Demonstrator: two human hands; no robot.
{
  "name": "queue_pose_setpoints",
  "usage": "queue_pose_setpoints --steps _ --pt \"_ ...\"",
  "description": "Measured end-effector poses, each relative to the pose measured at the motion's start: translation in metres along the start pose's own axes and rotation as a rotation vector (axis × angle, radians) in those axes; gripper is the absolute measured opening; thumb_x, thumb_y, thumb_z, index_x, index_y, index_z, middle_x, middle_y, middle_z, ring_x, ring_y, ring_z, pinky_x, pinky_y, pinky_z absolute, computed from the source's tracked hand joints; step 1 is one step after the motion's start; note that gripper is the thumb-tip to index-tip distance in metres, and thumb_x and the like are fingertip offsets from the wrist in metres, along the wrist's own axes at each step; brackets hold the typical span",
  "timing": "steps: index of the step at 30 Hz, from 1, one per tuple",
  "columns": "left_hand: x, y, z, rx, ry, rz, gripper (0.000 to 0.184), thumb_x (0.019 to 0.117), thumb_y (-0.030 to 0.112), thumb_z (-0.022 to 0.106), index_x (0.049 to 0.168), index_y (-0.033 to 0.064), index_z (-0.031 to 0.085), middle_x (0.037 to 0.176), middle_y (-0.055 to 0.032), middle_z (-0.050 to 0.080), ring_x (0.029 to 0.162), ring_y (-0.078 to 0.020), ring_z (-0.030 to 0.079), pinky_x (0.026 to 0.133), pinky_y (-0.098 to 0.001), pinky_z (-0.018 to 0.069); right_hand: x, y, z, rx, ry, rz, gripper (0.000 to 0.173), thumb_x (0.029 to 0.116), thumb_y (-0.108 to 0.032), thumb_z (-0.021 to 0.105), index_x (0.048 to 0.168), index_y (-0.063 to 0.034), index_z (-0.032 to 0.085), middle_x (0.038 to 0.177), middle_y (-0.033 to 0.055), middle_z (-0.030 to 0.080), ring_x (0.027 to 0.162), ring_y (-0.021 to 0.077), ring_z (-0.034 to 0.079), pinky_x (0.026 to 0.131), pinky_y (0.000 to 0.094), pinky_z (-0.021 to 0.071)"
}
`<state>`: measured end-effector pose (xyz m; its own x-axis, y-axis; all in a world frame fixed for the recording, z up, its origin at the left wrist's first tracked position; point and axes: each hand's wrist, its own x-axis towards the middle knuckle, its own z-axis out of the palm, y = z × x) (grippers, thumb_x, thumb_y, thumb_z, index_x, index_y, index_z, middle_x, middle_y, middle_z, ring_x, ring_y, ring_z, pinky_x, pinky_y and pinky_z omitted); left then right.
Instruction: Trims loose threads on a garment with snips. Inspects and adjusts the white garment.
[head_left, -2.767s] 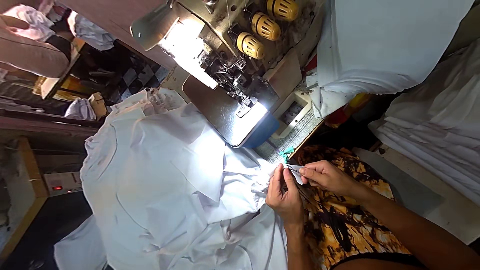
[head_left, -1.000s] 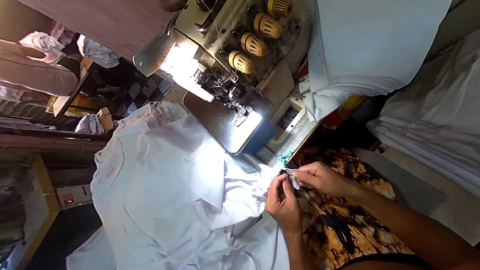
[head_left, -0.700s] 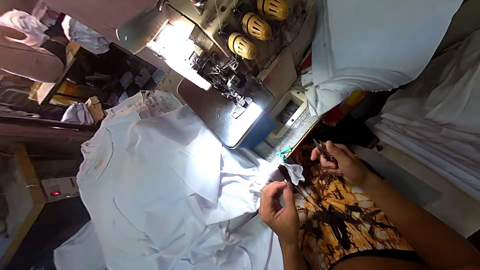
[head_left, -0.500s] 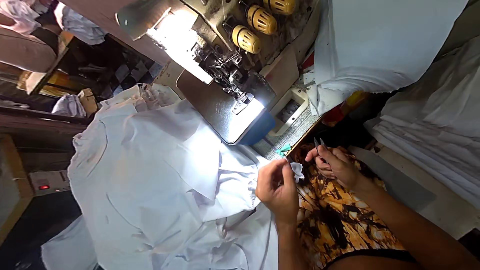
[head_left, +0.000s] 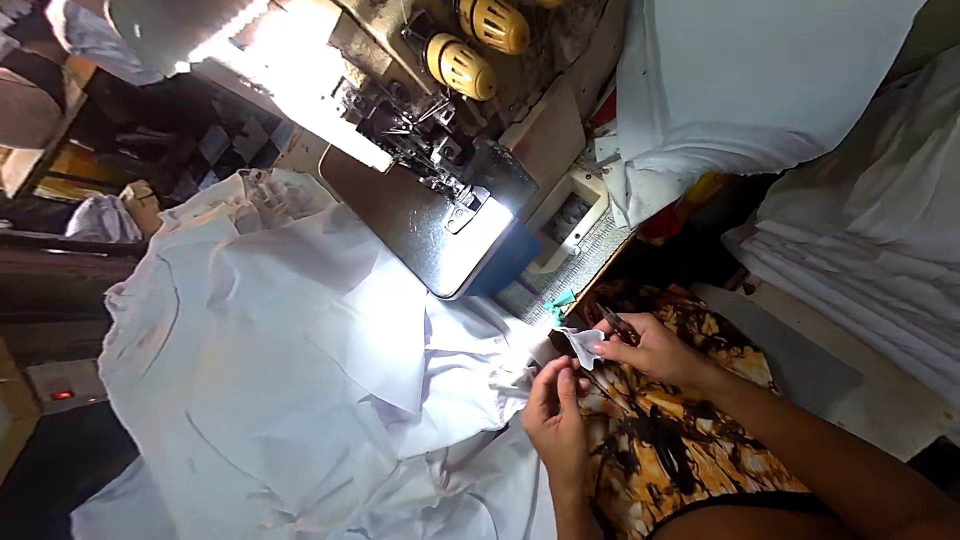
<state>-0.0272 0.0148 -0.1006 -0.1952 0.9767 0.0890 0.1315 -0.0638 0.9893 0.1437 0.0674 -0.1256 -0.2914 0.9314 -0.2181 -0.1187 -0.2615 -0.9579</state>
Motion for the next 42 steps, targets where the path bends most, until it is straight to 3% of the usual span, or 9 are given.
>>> queue_pose_setpoints --steps 3,5,10,14,20,27,30,35,42 --pt "-0.014 -0.012 0.005 -0.044 0.032 -0.023 0.021 0.0995 0.003 0.059 0.116 -0.0056 0.067 0.106 -0.0032 0.074 0.085 -0.0067 0.072 0.075 -0.0245 0.0625 -0.001 0.005 0.001 -0.1 0.023 -0.237 0.017 0.0951 -0.018 0.066 0.102 -0.0043 0.073 0.104 -0.0008 0.066 0.088 -0.0042 0.058 0.072 0.0106 0.0481" --pt "-0.015 -0.011 0.01 -0.063 0.028 0.016 0.023 0.0998 0.007 0.061 0.118 -0.005 0.068 0.113 -0.0047 0.072 0.092 -0.0072 0.071 0.08 -0.0245 0.0623 -0.004 0.006 0.001 -0.128 0.03 -0.338 0.015 0.0957 -0.014 0.065 0.102 -0.0044 0.074 0.111 0.0031 0.07 0.093 -0.0012 0.062 0.074 0.0123 0.0512" --pt "-0.006 -0.007 0.018 -0.039 -0.025 0.083 0.021 0.0995 0.005 0.06 0.113 -0.0059 0.072 0.113 -0.0093 0.069 0.096 -0.0083 0.069 0.083 -0.0228 0.0606 -0.015 0.0 0.004 -0.179 0.043 -0.328 0.019 0.0939 -0.011 0.064 0.108 -0.0044 0.074 0.107 -0.0003 0.072 0.08 -0.0067 0.058 0.067 0.0091 0.0472" --pt "-0.003 -0.007 0.018 0.003 -0.082 0.114 0.023 0.0974 -0.001 0.057 0.113 -0.0054 0.073 0.114 -0.0111 0.069 0.107 -0.0094 0.066 0.092 -0.0216 0.0564 -0.022 -0.002 0.01 -0.128 0.131 -0.249 0.028 0.087 -0.017 0.077 0.111 -0.0039 0.072 0.099 -0.0063 0.069 0.067 -0.0117 0.048 0.057 0.0062 0.0397" --pt "-0.004 -0.019 0.023 -0.024 0.019 0.037 0.026 0.0976 0.005 0.058 0.115 -0.0114 0.067 0.115 -0.0143 0.07 0.108 -0.0104 0.067 0.095 -0.0247 0.0557 -0.015 -0.016 0.017 0.07 0.294 -0.029 0.012 0.0934 -0.011 0.069 0.104 -0.0061 0.072 0.075 -0.0092 0.067 0.051 -0.0039 0.051 0.047 0.0137 0.0439" --pt "0.006 -0.039 0.027 -0.239 -0.027 -0.197 0.109 0.0821 0.054 0.079 0.143 -0.0218 0.029 0.147 -0.0227 0.048 0.135 -0.0051 0.047 0.112 -0.02 0.0387 -0.006 -0.037 -0.001 0.211 0.152 0.196 0.012 0.0995 -0.009 0.059 0.102 -0.0067 0.07 0.062 -0.0078 0.06 0.041 -0.0027 0.043 0.039 0.0131 0.0373" --pt "0.018 -0.041 0.029 -0.543 -0.082 -0.246 0.082 0.0834 0.044 0.082 0.132 -0.012 0.046 0.125 -0.0033 0.068 0.115 -0.0013 0.062 0.101 -0.0232 0.0505 -0.003 -0.037 -0.003 0.172 0.125 0.192 0.013 0.0997 -0.009 0.059 0.102 -0.0069 0.071 0.062 -0.008 0.06 0.042 -0.0025 0.044 0.039 0.0132 0.0377" --pt "0.027 -0.017 0.02 -0.591 -0.106 -0.481 0.02 0.0924 0.008 0.066 0.109 -0.0015 0.065 0.088 -0.0026 0.077 0.08 -0.0089 0.074 0.078 -0.0288 0.063 -0.001 -0.038 -0.005 0.096 0.109 0.136 0.011 0.0997 -0.009 0.059 0.103 -0.0068 0.07 0.072 -0.0088 0.066 0.044 -0.0039 0.045 0.042 0.0122 0.039" --pt "0.026 -0.011 0.017 -0.536 -0.121 -0.508 0.013 0.0941 -0.001 0.062 0.106 -0.0039 0.068 0.087 -0.0072 0.076 0.077 -0.012 0.074 0.075 -0.0301 0.0634 0.001 -0.033 -0.009 0.12 0.127 0.143 0.019 0.1046 -0.016 0.052 0.102 -0.0081 0.069 0.062 -0.0093 0.059 0.042 -0.0027 0.043 0.04 0.0134 0.0373"
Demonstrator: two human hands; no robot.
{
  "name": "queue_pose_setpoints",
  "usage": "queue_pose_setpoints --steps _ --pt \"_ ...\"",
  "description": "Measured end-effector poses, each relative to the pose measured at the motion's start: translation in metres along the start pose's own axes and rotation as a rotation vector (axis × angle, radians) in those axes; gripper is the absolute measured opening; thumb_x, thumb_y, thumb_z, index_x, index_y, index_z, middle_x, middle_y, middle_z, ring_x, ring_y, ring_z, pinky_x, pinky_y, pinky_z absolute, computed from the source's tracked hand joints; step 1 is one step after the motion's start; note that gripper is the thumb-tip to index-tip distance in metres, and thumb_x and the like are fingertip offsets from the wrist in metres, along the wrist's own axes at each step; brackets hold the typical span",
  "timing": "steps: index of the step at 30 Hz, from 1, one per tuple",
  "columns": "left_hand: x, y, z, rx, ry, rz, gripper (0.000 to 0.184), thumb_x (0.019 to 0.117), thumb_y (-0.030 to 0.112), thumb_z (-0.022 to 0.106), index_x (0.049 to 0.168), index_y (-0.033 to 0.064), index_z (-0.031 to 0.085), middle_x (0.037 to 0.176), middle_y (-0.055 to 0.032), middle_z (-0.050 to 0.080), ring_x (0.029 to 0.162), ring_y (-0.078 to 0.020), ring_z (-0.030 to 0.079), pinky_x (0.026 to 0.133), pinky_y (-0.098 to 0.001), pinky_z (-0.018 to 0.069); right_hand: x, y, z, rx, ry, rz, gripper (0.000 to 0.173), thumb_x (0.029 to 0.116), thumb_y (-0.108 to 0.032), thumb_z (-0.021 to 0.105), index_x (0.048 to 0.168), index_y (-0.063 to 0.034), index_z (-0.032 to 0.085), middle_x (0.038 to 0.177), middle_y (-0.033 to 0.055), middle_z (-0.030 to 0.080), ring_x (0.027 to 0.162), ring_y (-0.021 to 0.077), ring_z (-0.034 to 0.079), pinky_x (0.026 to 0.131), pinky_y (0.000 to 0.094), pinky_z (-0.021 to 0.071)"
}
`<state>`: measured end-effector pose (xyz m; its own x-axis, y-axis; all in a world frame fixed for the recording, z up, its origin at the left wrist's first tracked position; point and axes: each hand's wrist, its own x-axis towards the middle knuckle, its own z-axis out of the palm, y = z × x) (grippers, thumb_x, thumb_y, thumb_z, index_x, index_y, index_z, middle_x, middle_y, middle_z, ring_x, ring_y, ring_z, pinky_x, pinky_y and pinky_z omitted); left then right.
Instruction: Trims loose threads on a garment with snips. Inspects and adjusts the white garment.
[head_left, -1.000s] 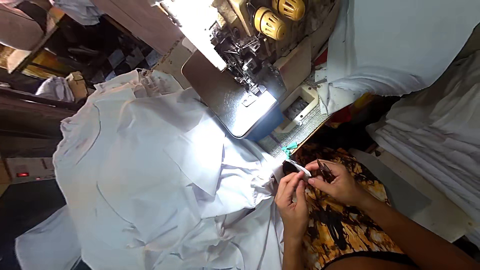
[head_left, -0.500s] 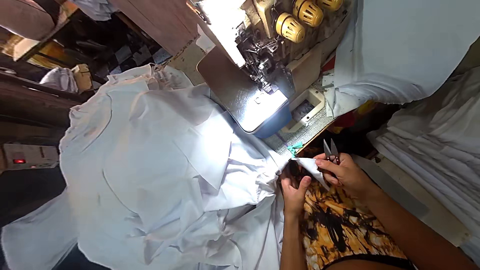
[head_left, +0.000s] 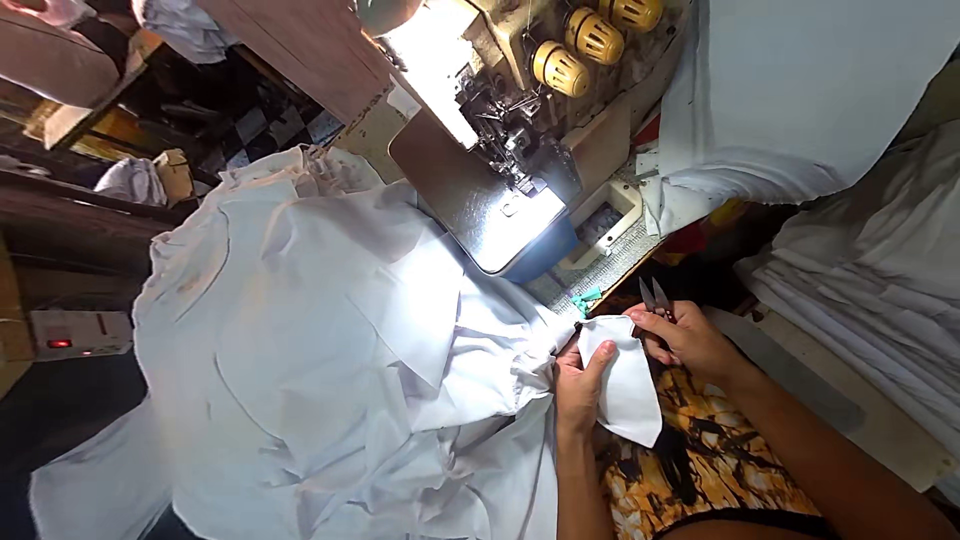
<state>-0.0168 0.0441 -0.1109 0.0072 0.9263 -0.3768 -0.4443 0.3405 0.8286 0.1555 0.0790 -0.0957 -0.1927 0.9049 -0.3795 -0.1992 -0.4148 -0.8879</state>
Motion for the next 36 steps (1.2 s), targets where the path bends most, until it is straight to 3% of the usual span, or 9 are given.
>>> queue_pose_setpoints --steps 6,11,15,22,25,27,28,32,36 --pt "0.001 0.005 0.004 0.042 -0.001 -0.056 0.01 0.095 0.0 0.062 0.101 -0.0028 0.07 0.083 -0.007 0.076 0.073 -0.0114 0.074 0.072 -0.0294 0.0636 -0.002 0.001 -0.003 0.001 0.006 0.009 0.02 0.1053 -0.015 0.05 0.099 -0.0086 0.068 0.07 -0.0087 0.063 0.043 -0.0035 0.044 0.041 0.0125 0.0386" --pt "0.004 0.002 0.007 0.068 -0.002 -0.034 0.009 0.0943 0.0 0.064 0.101 -0.0029 0.069 0.084 -0.0063 0.076 0.076 -0.0107 0.074 0.075 -0.0293 0.063 -0.005 0.005 -0.005 -0.02 -0.004 -0.013 0.012 0.1008 -0.014 0.057 0.099 -0.0117 0.068 0.058 -0.012 0.056 0.043 -0.0033 0.045 0.042 0.0134 0.0384" --pt "0.005 0.003 0.009 0.147 0.004 0.035 0.01 0.0894 -0.002 0.069 0.099 -0.0035 0.07 0.084 -0.0054 0.076 0.076 -0.0101 0.074 0.075 -0.0292 0.063 -0.007 0.01 -0.008 -0.081 -0.008 -0.058 0.009 0.0981 -0.013 0.061 0.102 -0.0107 0.069 0.062 -0.0135 0.057 0.045 -0.0046 0.046 0.044 0.0126 0.0395" --pt "0.005 0.008 0.012 0.111 -0.013 -0.068 0.007 0.0928 0.001 0.066 0.098 -0.0028 0.069 0.08 -0.0067 0.075 0.071 -0.0119 0.073 0.07 -0.0298 0.0634 -0.015 0.016 -0.01 -0.094 -0.005 -0.082 0.007 0.0966 -0.02 0.066 0.1 -0.0141 0.07 0.065 -0.0147 0.059 0.046 -0.0054 0.047 0.044 0.0123 0.041" --pt "0.003 0.011 0.014 0.1 0.011 -0.093 0.005 0.0929 -0.001 0.065 0.096 -0.0017 0.069 0.079 -0.0065 0.075 0.07 -0.0112 0.073 0.07 -0.0289 0.0633 -0.02 0.019 -0.011 -0.108 -0.03 -0.074 0.034 0.1094 -0.034 0.041 0.101 -0.0125 0.066 0.066 -0.0153 0.057 0.048 -0.0071 0.042 0.045 0.0111 0.0348" --pt "0.002 0.014 0.014 0.099 0.016 -0.104 0.005 0.0923 -0.002 0.065 0.095 -0.0016 0.069 0.079 -0.0067 0.075 0.07 -0.0111 0.073 0.07 -0.0288 0.0632 -0.023 0.023 -0.012 -0.099 -0.063 -0.007 0.056 0.1102 -0.047 0.018 0.102 -0.014 0.062 0.064 -0.0148 0.051 0.048 -0.0058 0.039 0.044 0.0118 0.0316" --pt "0.002 0.014 0.013 0.104 0.016 -0.104 0.005 0.0921 -0.002 0.066 0.095 -0.0017 0.069 0.079 -0.0068 0.075 0.07 -0.0111 0.073 0.07 -0.0289 0.0632 -0.025 0.025 -0.012 -0.089 -0.07 0.018 0.059 0.1096 -0.049 0.014 0.101 -0.0148 0.062 0.063 -0.0146 0.05 0.048 -0.0055 0.039 0.043 0.0121 0.0307" --pt "0.001 0.018 0.013 0.129 0.026 -0.107 0.004 0.0919 -0.002 0.066 0.094 -0.0021 0.07 0.078 -0.0071 0.075 0.069 -0.0115 0.073 0.068 -0.0287 0.0631 -0.031 0.033 -0.01 -0.169 -0.071 0.019 0.044 0.1097 -0.036 0.024 0.093 -0.0157 0.06 0.063 -0.0143 0.049 0.05 -0.0055 0.04 0.045 0.0119 0.0317" --pt "0.001 0.019 0.012 0.156 0.019 -0.081 0.003 0.0904 -0.001 0.068 0.09 -0.0013 0.071 0.075 -0.0065 0.075 0.066 -0.011 0.073 0.066 -0.0282 0.0628 -0.03 0.038 -0.009 -0.235 -0.114 -0.04 0.042 0.109 -0.037 0.033 0.08 -0.0184 0.057 0.062 -0.0142 0.049 0.051 -0.0057 0.042 0.047 0.0123 0.0333"
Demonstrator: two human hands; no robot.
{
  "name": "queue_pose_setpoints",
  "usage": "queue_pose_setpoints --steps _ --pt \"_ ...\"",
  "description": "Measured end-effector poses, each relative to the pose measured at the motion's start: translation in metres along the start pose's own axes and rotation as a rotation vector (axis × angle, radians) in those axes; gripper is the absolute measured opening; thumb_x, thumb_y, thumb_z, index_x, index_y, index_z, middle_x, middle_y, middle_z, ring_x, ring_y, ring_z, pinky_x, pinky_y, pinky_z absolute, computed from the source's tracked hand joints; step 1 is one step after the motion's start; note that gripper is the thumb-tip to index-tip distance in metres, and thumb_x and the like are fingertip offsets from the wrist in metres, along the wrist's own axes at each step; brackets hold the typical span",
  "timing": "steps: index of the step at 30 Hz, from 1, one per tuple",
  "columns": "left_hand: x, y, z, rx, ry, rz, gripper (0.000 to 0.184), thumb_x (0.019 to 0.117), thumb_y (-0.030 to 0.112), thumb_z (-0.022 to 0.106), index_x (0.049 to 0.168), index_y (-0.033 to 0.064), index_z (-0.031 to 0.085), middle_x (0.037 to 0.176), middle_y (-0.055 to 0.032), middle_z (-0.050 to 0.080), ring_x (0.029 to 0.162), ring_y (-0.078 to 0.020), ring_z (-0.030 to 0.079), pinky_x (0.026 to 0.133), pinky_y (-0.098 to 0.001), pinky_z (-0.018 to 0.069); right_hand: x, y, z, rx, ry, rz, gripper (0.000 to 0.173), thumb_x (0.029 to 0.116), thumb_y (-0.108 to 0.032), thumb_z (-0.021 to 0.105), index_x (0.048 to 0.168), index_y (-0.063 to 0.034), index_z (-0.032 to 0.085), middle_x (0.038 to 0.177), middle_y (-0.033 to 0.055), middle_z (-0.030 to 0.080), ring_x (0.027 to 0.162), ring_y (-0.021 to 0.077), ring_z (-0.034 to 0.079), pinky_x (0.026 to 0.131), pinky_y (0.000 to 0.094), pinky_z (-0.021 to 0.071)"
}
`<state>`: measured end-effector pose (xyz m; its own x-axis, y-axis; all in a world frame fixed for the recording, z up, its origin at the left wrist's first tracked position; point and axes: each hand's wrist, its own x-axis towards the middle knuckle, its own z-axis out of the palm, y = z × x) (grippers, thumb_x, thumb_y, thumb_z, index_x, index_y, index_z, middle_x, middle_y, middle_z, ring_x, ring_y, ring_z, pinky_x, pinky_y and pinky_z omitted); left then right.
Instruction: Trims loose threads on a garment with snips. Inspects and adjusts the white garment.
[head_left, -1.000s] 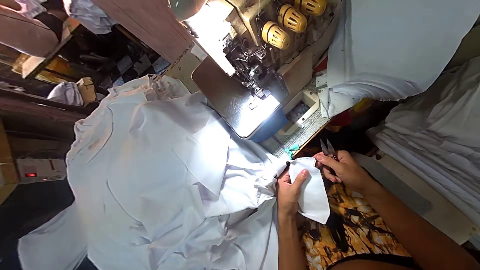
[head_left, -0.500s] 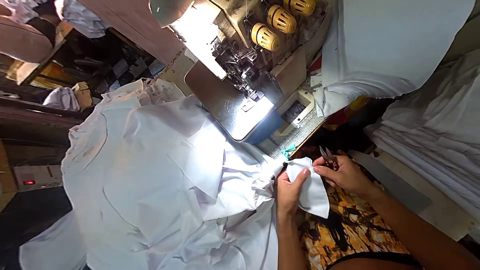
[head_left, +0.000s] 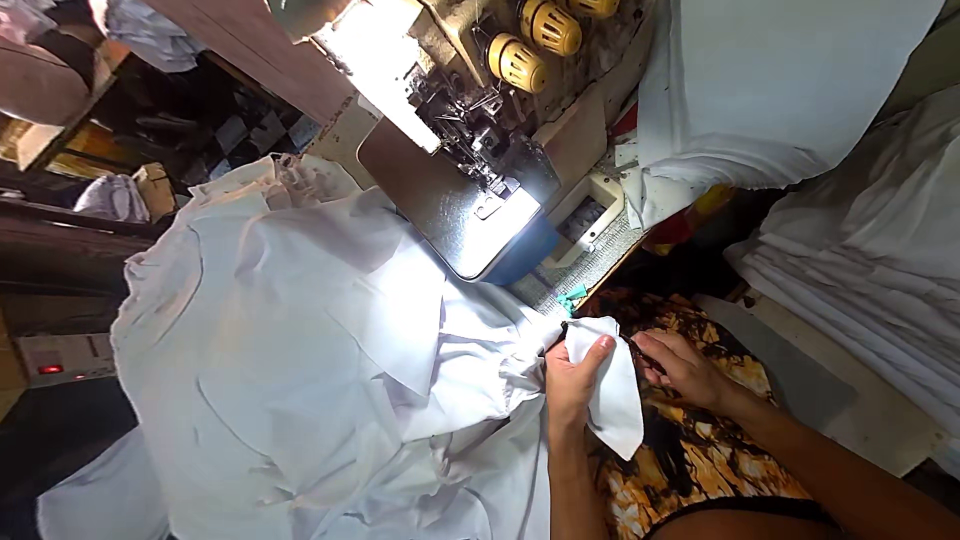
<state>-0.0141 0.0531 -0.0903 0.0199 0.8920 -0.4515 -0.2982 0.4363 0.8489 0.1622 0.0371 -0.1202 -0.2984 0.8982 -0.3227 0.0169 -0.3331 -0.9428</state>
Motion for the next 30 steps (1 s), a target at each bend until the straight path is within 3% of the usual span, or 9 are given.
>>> queue_pose_setpoints --steps 6,11,22,26,30 --pt "-0.001 0.002 0.0 0.064 0.013 0.044 0.002 0.0879 0.0 0.072 0.086 -0.0012 0.072 0.072 -0.0061 0.074 0.063 -0.0099 0.071 0.063 -0.0271 0.0621 0.011 0.0 0.004 -0.106 0.042 -0.172 0.042 0.108 -0.041 0.043 0.077 -0.0164 0.057 0.061 -0.0129 0.044 0.053 -0.0057 0.043 0.051 0.0135 0.0363" --pt "-0.002 0.001 0.001 0.094 0.035 0.079 0.003 0.0865 0.0 0.073 0.083 -0.0003 0.072 0.07 -0.0042 0.073 0.061 -0.0081 0.07 0.062 -0.0257 0.0613 0.015 0.001 0.009 -0.18 0.104 -0.192 0.044 0.1068 -0.043 0.046 0.073 -0.0171 0.052 0.059 -0.0112 0.041 0.052 -0.0033 0.04 0.05 0.0176 0.0331" --pt "-0.005 0.002 0.002 0.185 0.017 0.12 0.005 0.088 0.001 0.072 0.083 0.001 0.071 0.069 -0.0019 0.072 0.061 -0.0066 0.069 0.061 -0.0248 0.0608 0.014 0.007 0.009 -0.287 0.194 -0.322 0.047 0.1066 -0.038 0.049 0.069 -0.011 0.055 0.057 -0.0095 0.041 0.052 -0.0057 0.038 0.05 0.0149 0.03" --pt "-0.006 0.002 0.002 0.149 0.037 0.105 0.004 0.0879 0.0 0.071 0.084 -0.0001 0.071 0.068 -0.0034 0.072 0.06 -0.0084 0.07 0.06 -0.0261 0.0612 0.012 0.009 0.005 -0.161 0.133 -0.245 0.043 0.1072 -0.036 0.049 0.072 -0.0127 0.058 0.06 -0.012 0.044 0.053 -0.0071 0.04 0.051 0.0131 0.0321" --pt "-0.006 0.004 0.0 0.112 0.049 0.079 0.004 0.0887 0.0 0.071 0.084 0.0004 0.07 0.069 -0.0036 0.072 0.06 -0.0082 0.07 0.06 -0.0259 0.0611 0.006 0.009 -0.006 -0.019 0.0 -0.17 0.038 0.1087 -0.034 0.042 0.084 -0.0149 0.064 0.059 -0.0163 0.041 0.051 -0.0079 0.037 0.048 0.0116 0.031"
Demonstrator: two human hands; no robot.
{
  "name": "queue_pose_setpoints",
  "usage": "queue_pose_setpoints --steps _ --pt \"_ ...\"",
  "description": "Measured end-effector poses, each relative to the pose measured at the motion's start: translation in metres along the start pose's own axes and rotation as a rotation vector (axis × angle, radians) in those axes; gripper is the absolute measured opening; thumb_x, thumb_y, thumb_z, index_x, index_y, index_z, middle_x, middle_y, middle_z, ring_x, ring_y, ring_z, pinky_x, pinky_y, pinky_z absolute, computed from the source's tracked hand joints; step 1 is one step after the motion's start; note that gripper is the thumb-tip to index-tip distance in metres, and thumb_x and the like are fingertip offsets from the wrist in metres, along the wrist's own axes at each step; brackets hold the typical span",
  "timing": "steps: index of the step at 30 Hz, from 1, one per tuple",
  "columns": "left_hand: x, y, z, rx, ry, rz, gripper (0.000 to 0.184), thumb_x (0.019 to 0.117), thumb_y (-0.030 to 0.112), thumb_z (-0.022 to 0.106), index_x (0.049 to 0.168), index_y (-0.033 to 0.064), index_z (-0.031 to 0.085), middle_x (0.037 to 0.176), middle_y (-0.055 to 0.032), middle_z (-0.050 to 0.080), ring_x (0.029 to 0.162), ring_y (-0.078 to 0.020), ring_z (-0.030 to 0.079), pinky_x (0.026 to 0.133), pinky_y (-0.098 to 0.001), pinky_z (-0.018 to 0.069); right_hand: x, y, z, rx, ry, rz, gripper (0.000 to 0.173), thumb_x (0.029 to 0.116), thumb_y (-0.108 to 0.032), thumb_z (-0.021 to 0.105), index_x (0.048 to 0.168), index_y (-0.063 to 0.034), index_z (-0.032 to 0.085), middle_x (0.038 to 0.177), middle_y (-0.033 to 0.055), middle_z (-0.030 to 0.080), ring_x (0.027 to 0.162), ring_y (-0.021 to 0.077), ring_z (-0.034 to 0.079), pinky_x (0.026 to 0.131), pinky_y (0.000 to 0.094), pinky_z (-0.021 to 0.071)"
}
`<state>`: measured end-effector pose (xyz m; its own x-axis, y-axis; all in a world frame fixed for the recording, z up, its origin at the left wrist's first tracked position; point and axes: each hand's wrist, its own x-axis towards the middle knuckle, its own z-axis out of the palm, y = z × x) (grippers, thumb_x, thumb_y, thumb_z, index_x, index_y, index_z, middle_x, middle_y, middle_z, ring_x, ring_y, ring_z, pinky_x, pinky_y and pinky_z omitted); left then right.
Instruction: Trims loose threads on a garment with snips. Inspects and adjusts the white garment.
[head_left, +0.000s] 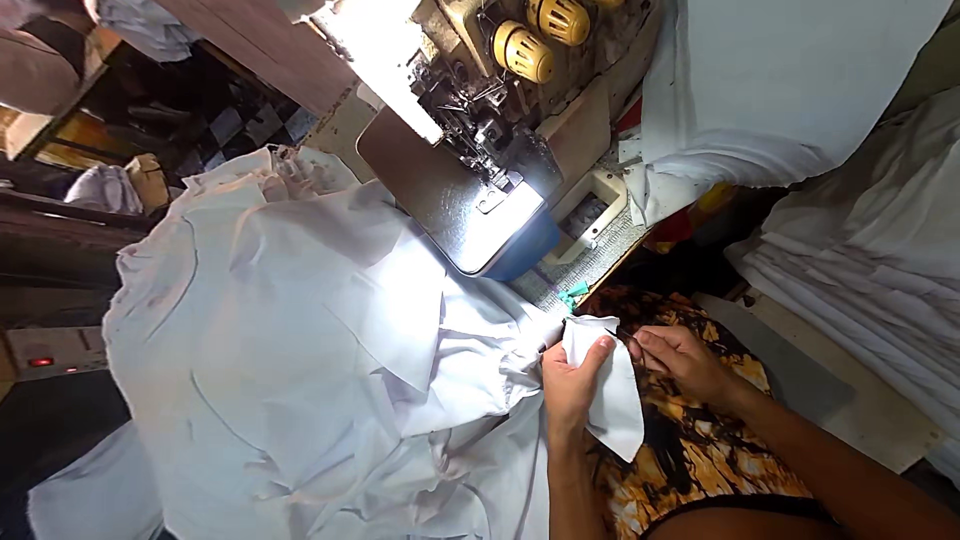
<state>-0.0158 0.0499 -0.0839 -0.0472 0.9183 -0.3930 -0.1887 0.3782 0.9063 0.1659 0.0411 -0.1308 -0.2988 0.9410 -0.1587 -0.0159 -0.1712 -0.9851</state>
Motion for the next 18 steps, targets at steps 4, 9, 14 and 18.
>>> queue_pose_setpoints --steps 4,9,14,18 --pt "0.001 0.002 -0.001 -0.029 -0.012 -0.008 0.007 0.0929 0.001 0.066 0.088 0.0001 0.07 0.071 -0.0037 0.073 0.062 -0.0085 0.071 0.062 -0.026 0.0616 -0.002 -0.001 -0.002 0.019 -0.04 0.024 0.038 0.1083 -0.036 0.043 0.085 -0.0153 0.064 0.061 -0.0161 0.042 0.051 -0.0081 0.037 0.049 0.011 0.0307" --pt "0.001 0.004 -0.003 -0.064 -0.019 -0.006 0.005 0.0937 -0.001 0.064 0.095 -0.0017 0.068 0.076 -0.0044 0.074 0.066 -0.0093 0.072 0.066 -0.0266 0.0624 0.0 -0.003 0.0 0.017 -0.051 0.034 0.038 0.1088 -0.035 0.042 0.085 -0.0156 0.063 0.061 -0.0161 0.042 0.052 -0.008 0.038 0.049 0.0107 0.0311" --pt "0.002 0.003 -0.002 -0.064 -0.023 -0.012 0.004 0.0917 -0.002 0.066 0.094 -0.0019 0.069 0.076 -0.0048 0.074 0.066 -0.0093 0.072 0.066 -0.0267 0.0623 -0.001 -0.001 0.005 0.011 -0.038 0.032 0.04 0.1078 -0.038 0.043 0.075 -0.0183 0.055 0.059 -0.0151 0.04 0.051 -0.0068 0.038 0.049 0.0125 0.0311" --pt "0.001 0.003 -0.002 -0.078 -0.016 -0.011 0.012 0.0853 -0.005 0.072 0.097 -0.0036 0.068 0.079 -0.006 0.075 0.069 -0.0104 0.072 0.069 -0.0276 0.0628 0.002 -0.005 0.012 -0.005 -0.014 0.025 0.041 0.1076 -0.038 0.044 0.073 -0.0178 0.053 0.059 -0.0145 0.04 0.051 -0.0072 0.038 0.049 0.0119 0.0317"
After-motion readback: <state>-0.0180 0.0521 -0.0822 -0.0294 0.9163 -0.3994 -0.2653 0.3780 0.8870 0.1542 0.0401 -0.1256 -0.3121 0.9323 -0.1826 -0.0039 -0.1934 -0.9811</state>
